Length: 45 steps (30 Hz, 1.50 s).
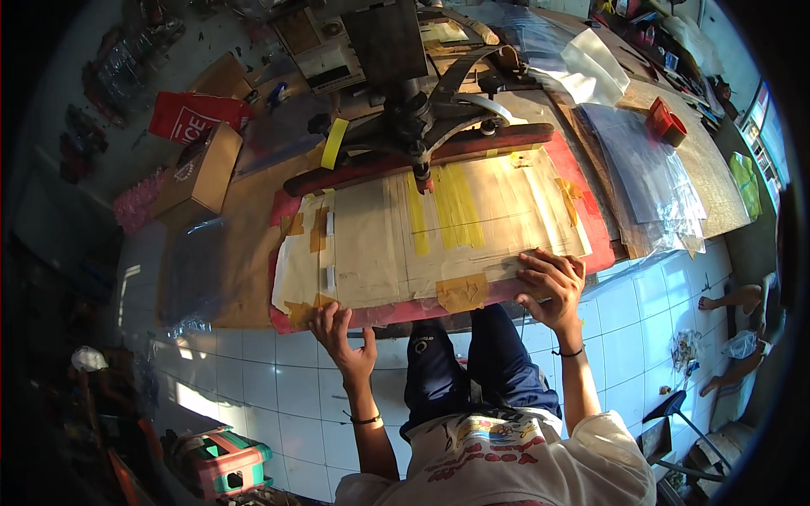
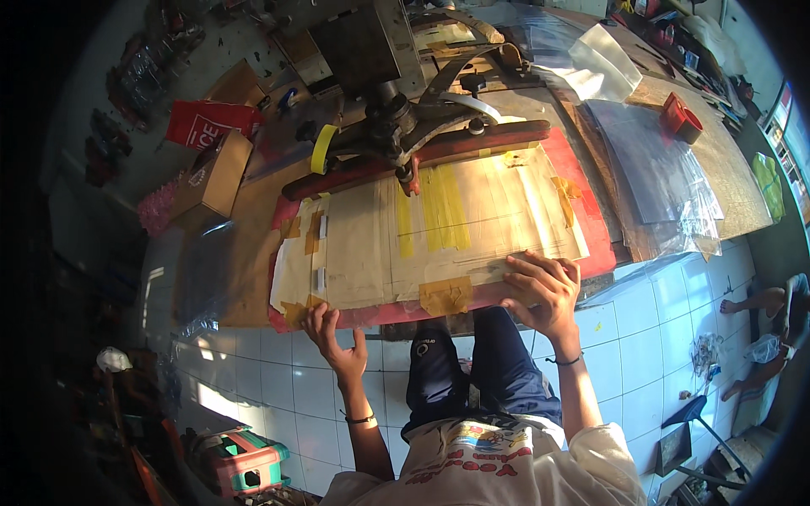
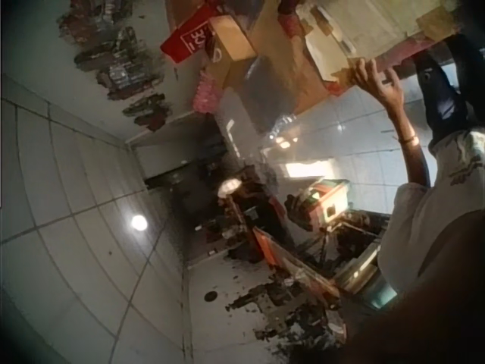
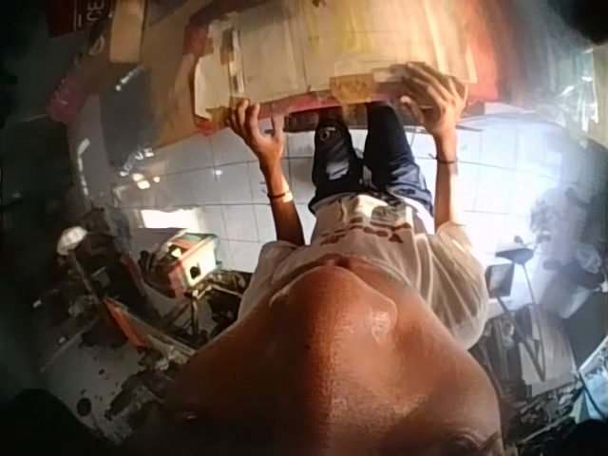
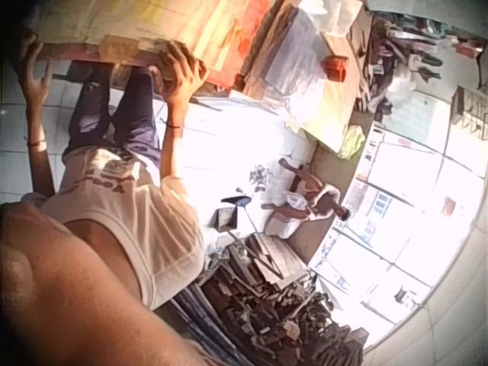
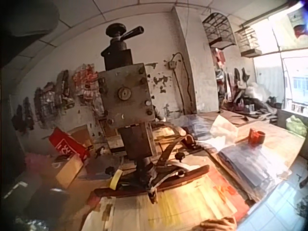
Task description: The person uses adhesive tape to secure a transparent sheet onto the frame of a screen-printing machine and places another sheet on the workbench surface.
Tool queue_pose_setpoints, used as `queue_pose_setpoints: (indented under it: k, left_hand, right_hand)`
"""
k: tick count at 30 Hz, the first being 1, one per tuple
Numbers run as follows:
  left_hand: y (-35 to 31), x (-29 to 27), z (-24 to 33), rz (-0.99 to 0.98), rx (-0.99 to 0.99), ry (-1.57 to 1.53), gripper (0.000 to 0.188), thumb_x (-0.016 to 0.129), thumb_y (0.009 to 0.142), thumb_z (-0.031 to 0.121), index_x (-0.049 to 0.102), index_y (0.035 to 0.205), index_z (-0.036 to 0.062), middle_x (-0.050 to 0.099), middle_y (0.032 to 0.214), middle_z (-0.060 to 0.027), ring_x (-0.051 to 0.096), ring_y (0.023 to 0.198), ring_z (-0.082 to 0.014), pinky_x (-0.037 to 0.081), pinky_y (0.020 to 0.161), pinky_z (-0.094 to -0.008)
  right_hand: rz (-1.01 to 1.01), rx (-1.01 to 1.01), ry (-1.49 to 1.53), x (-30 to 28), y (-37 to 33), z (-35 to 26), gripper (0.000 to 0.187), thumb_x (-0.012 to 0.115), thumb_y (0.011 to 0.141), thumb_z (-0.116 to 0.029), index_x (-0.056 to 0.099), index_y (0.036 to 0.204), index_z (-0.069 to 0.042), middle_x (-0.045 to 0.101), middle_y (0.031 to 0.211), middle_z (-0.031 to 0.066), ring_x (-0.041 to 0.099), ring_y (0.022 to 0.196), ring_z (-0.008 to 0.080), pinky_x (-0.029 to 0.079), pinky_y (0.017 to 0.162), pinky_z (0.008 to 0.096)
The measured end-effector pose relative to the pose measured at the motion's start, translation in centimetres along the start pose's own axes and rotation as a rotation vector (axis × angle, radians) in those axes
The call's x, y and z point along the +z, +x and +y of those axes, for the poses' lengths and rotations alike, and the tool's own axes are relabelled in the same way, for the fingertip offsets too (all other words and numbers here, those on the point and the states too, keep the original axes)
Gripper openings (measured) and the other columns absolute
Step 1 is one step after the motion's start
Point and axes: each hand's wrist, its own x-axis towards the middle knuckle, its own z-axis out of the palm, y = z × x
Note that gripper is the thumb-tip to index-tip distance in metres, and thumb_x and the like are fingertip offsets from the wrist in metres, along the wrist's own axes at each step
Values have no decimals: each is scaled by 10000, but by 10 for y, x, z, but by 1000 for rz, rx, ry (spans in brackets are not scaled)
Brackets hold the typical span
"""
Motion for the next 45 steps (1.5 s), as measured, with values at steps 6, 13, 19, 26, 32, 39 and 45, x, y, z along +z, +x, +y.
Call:
queue_pose_setpoints:
  k: [6,13,19,26,32,39,45]
  left_hand:
    - [0,5,0,19,19,26,619,645,740,76,485,1337,117,481,1423,-145,362,1386,-431,153,1166,-658]
    - [-2,13,0,40,62,127,649,632,753,144,447,1375,119,403,1481,-176,296,1417,-447,135,1161,-679]
    - [-6,22,-2,93,59,136,644,610,753,130,447,1376,134,394,1491,-172,273,1435,-436,135,1159,-676]
    - [-6,30,3,150,21,164,574,580,758,112,472,1322,118,403,1478,-178,259,1433,-461,147,1144,-693]
    - [-1,38,8,209,-11,164,552,559,758,96,478,1304,108,404,1478,-184,259,1422,-489,153,1135,-703]
    - [-3,38,9,202,0,172,570,549,751,86,465,1314,108,397,1489,-187,257,1425,-491,153,1135,-706]
    - [-3,38,9,206,6,171,582,543,747,71,456,1321,114,392,1494,-187,253,1430,-486,152,1137,-704]
  right_hand:
    - [20,0,-12,3,1,-1,359,780,753,-501,744,928,-189,734,1139,-45,658,1092,191,380,944,364]
    - [47,3,-8,3,1,-2,382,761,762,-541,747,919,-193,738,1122,-54,661,1081,186,377,935,359]
    - [55,6,-9,3,-2,-3,375,753,773,-544,744,907,-194,738,1122,-55,661,1079,184,365,936,355]
    - [63,28,-16,7,-4,-3,348,762,782,-508,737,925,-191,733,1137,-53,647,1102,185,349,953,358]
    - [60,20,-12,8,-4,-4,381,739,812,-503,734,941,-145,740,1119,-7,641,1109,220,335,979,373]
    - [71,25,-2,9,-6,-4,379,737,817,-503,735,939,-144,740,1118,-6,643,1103,223,333,977,374]
    - [70,32,-6,9,-7,-4,378,731,821,-508,735,934,-147,741,1119,-12,642,1097,217,329,973,371]
